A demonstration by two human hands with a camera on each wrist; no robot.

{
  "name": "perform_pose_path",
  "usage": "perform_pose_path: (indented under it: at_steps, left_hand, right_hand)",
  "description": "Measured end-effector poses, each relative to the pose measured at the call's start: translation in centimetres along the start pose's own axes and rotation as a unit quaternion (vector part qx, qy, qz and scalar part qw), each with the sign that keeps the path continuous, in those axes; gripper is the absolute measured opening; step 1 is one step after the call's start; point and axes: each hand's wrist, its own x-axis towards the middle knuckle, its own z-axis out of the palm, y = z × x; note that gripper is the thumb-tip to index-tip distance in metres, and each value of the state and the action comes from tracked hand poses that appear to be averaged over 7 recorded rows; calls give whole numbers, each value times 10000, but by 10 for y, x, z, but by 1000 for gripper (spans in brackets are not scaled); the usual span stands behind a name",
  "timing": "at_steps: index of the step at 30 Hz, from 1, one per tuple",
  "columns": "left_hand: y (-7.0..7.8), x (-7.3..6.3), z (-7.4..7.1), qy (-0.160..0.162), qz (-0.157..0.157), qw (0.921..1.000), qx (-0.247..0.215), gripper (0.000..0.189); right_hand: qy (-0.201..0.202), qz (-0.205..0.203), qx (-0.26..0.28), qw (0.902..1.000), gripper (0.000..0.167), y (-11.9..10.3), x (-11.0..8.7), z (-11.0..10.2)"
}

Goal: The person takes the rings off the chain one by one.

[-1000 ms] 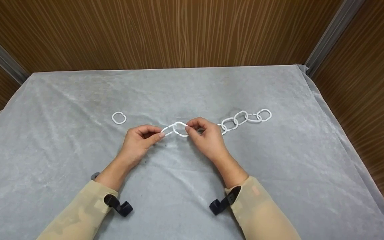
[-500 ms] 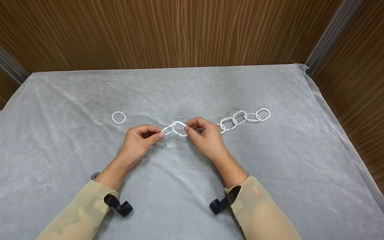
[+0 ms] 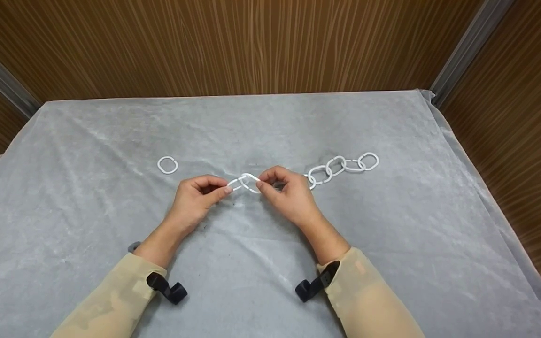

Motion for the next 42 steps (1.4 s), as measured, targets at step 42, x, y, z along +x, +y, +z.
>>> perform_pose_path:
  at_steps: [42]
  left_hand:
    - [1, -2, 2, -225, 217, 9990, 335, 8]
  right_hand:
    - [-47, -2, 112, 9999, 4, -1, 0, -1]
